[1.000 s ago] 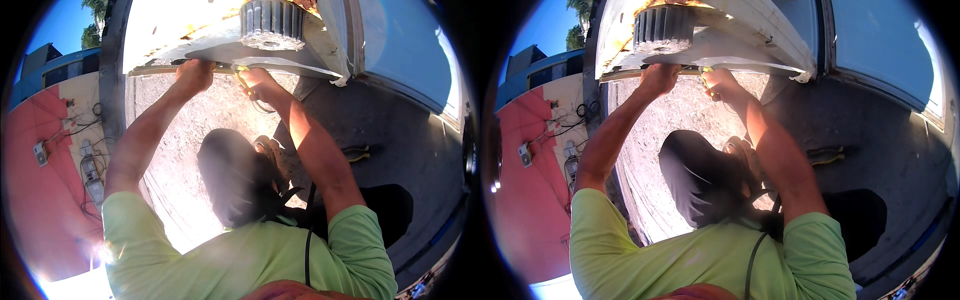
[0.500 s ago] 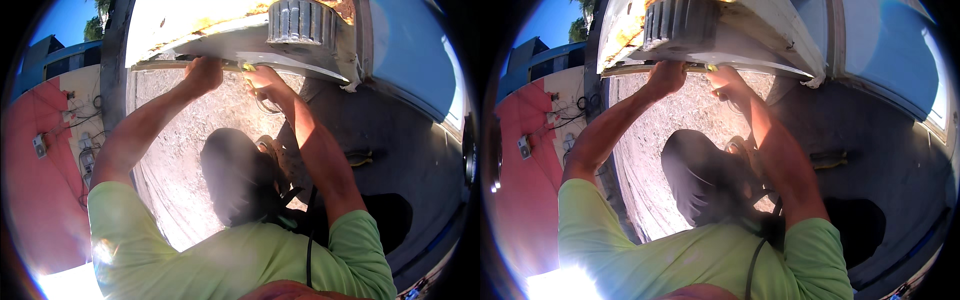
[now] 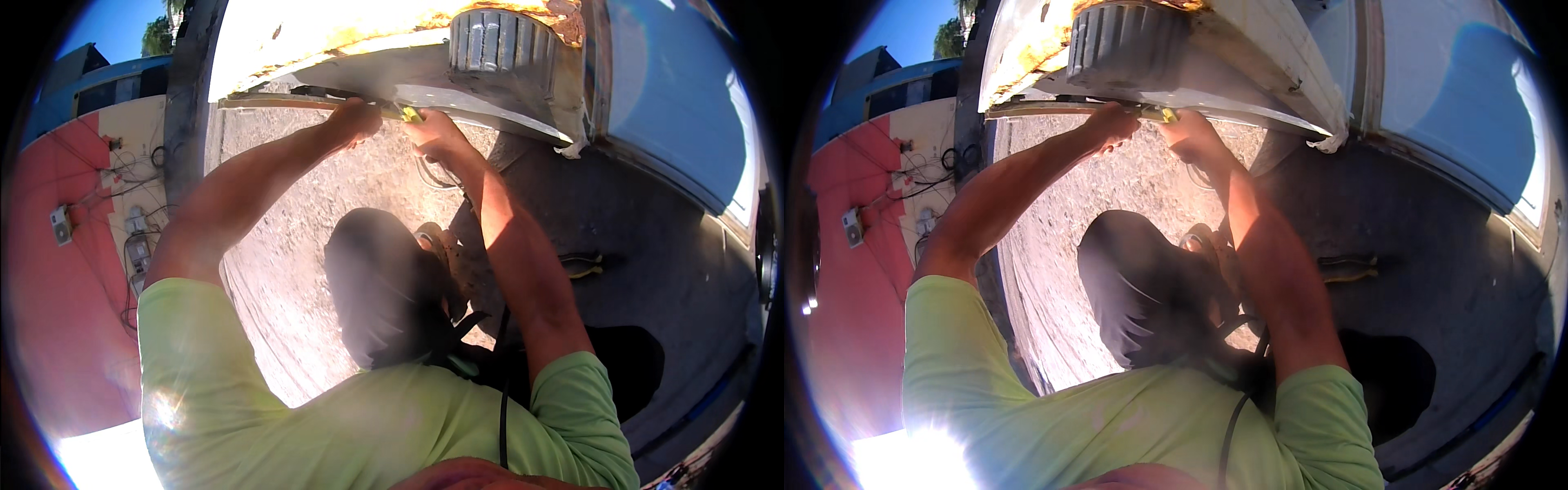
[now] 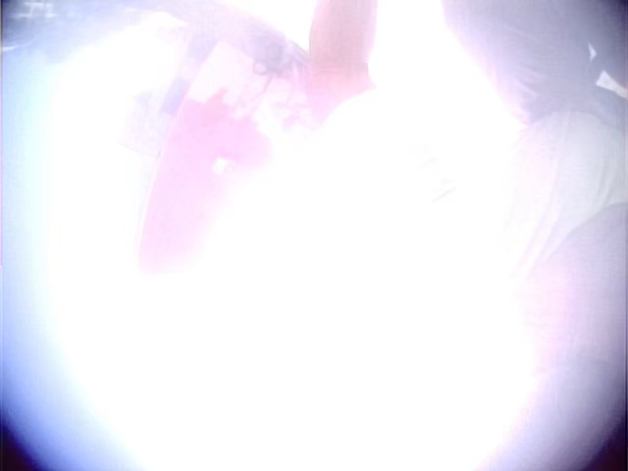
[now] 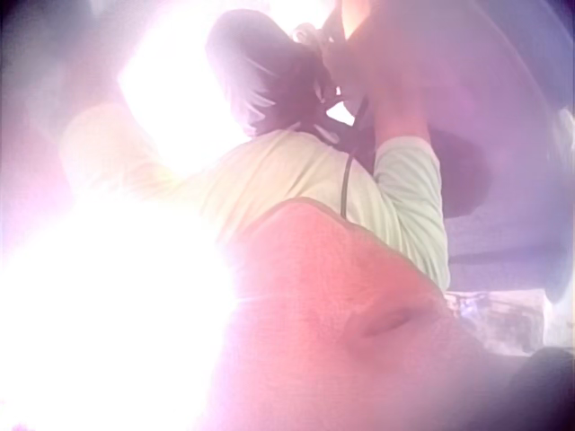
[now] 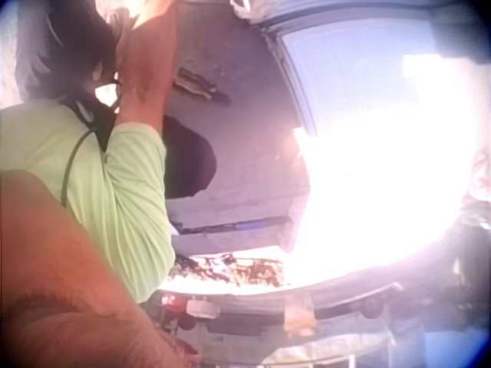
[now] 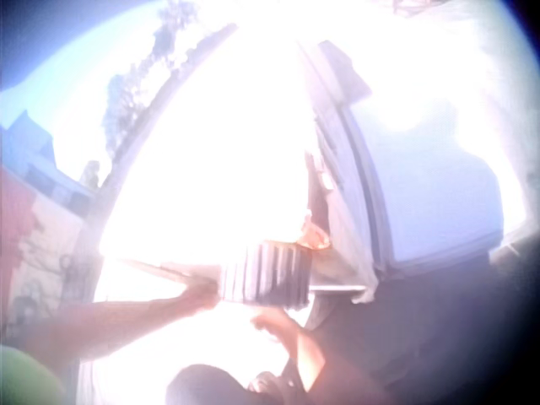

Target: The person uses a screwdriver and pliers to disassemble a white appliance on the ground, eventually pulling out a black internal component by hand.

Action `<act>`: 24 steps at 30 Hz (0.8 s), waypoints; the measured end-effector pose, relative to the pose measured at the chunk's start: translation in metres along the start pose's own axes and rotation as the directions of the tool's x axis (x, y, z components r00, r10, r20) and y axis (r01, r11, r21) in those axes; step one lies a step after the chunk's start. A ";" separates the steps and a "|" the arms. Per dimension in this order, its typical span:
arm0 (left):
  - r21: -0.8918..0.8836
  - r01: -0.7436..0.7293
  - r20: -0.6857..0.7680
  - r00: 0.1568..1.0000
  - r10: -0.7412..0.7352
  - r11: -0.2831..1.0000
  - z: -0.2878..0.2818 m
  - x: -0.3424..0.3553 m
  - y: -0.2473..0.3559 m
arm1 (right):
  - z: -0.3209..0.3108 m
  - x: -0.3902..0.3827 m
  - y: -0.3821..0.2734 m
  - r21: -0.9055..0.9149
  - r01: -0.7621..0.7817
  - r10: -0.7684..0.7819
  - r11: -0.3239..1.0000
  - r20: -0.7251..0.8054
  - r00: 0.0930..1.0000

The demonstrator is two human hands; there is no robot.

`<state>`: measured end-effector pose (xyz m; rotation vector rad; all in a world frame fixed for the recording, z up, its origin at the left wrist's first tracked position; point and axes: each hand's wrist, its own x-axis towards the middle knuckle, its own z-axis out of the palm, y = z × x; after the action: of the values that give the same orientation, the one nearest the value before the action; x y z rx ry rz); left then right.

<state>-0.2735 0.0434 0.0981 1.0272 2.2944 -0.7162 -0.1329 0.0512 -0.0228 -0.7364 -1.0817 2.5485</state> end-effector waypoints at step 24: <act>-0.797 0.077 0.093 0.996 -0.005 0.599 0.143 -0.028 -0.093 | -0.011 0.043 0.041 -0.491 -0.082 0.003 0.867 -0.159 0.987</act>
<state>-0.2956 -0.1167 0.0364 0.4790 2.1787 0.3025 -0.1647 0.0486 -0.0742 -1.0687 -1.7089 2.2060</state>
